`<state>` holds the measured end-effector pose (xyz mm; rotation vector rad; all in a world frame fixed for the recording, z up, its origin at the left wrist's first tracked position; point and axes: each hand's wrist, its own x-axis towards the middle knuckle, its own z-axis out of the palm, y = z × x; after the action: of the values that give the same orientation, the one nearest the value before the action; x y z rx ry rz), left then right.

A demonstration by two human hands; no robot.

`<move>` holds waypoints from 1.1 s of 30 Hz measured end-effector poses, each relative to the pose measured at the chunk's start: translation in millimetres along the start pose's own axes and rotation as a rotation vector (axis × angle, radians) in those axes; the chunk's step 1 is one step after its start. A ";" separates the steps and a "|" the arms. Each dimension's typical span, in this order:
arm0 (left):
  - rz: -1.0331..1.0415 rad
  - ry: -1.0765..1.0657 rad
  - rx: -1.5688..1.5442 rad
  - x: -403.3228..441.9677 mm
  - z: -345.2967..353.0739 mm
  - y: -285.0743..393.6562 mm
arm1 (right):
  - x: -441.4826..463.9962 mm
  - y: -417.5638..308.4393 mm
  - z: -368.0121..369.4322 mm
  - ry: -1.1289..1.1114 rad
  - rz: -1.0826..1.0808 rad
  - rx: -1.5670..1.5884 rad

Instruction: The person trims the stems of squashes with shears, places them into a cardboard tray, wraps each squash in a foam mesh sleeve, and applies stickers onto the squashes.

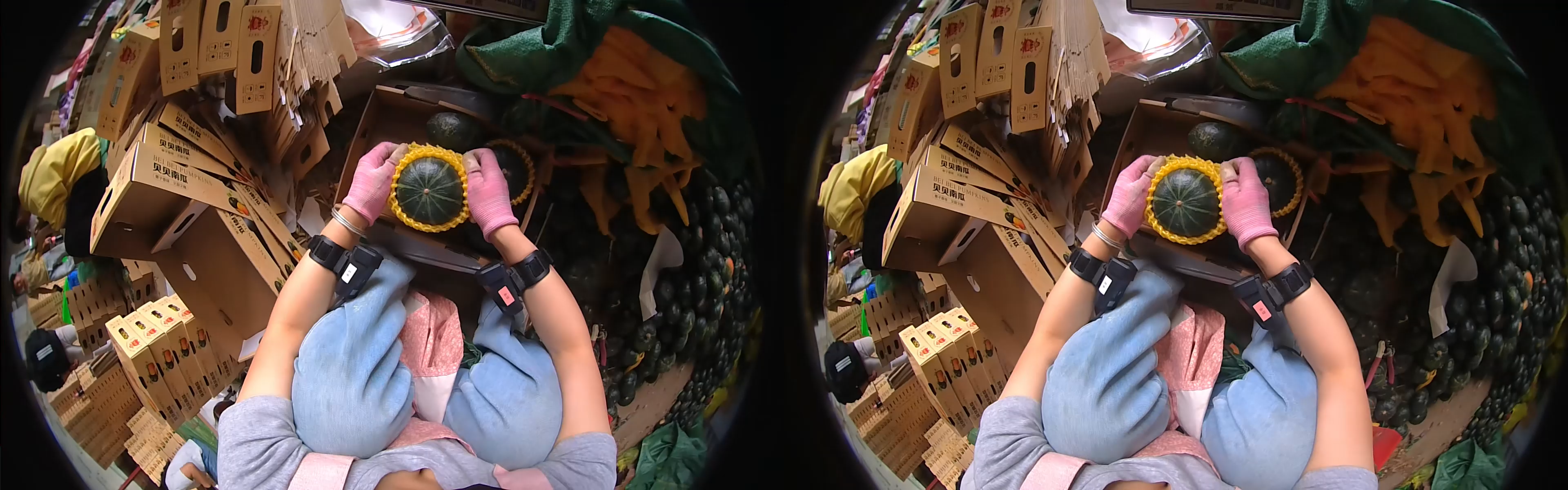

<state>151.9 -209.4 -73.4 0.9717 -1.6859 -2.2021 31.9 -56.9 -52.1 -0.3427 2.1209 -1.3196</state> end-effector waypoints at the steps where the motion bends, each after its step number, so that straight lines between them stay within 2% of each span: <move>1: 0.046 0.066 0.088 -2.3 -0.6 -1.5 | -3.4 -1.1 1.4 0.079 -0.066 -0.105; 3: 0.142 0.200 0.265 -11.8 5.0 17.3 | -10.4 -3.7 -7.9 0.100 -0.279 -0.194; 4: 0.042 0.118 0.220 -26.2 5.4 35.7 | -22.7 -11.8 -14.8 0.112 -0.370 -0.272; 5: 0.043 0.000 0.206 -25.8 -2.1 31.7 | -33.8 -17.2 -19.5 0.122 -0.460 -0.350; 7: 0.044 -0.233 0.174 -25.0 -15.2 19.1 | -42.9 -12.6 -18.4 0.003 -0.407 -0.332; 8: -0.133 -0.187 0.180 -31.2 -11.2 31.7 | -40.3 -6.8 -14.5 -0.021 -0.397 -0.287; 11: -0.116 -0.181 0.077 -30.5 -8.8 23.8 | -41.7 -9.9 -12.4 -0.035 -0.362 -0.251; 12: 0.044 -0.214 0.062 -33.4 -3.6 27.0 | -45.9 -21.1 -13.7 -0.031 -0.348 -0.255; 13: 0.064 -0.269 -0.060 -35.1 -1.0 33.9 | -52.3 -37.2 -17.9 -0.069 -0.304 -0.296; 15: 0.093 -0.372 -0.307 -44.4 6.7 62.9 | -50.1 -54.7 -19.3 -0.013 -0.461 -0.221; 17: 0.189 -0.506 -0.348 -47.5 -0.1 82.1 | -41.6 -75.1 -12.5 -0.024 -0.478 -0.147; 18: 0.254 -0.390 -0.268 -45.0 -8.5 83.4 | -37.5 -85.9 -8.4 -0.042 -0.464 -0.155; 19: 0.315 -0.276 -0.186 -41.9 -19.7 84.2 | -30.4 -90.5 1.6 0.006 -0.589 -0.206; 20: 0.316 -0.038 -0.037 -39.2 -24.7 85.7 | -24.1 -89.3 14.9 0.019 -0.627 -0.192; 21: 0.380 0.181 0.348 -30.0 -47.2 64.9 | -18.6 -83.5 30.5 0.037 -0.663 -0.177; 23: 0.148 0.189 0.698 -33.9 -81.5 38.6 | -11.8 -64.5 61.3 0.016 -0.835 -0.123; 25: 0.166 0.059 0.707 -39.9 -94.4 15.2 | -8.1 -46.5 81.4 -0.120 -0.866 -0.149; 26: 0.175 -0.007 0.709 -44.7 -92.4 15.0 | -8.7 -41.7 84.5 -0.180 -0.808 -0.244; 29: -0.015 0.043 0.776 -55.0 -84.4 30.1 | -10.2 -39.0 75.2 -0.348 -0.663 -0.579; 31: 0.053 0.087 0.772 -55.1 -82.3 28.8 | -12.2 -40.9 67.7 -0.330 -0.619 -0.673; 33: -0.023 0.117 0.768 -56.3 -77.5 35.8 | -13.2 -41.2 68.1 -0.332 -0.591 -0.706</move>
<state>233.7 -252.3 -29.7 1.2328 -2.5149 -1.4459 80.3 -118.5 -32.8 -1.4567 2.1965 -0.6515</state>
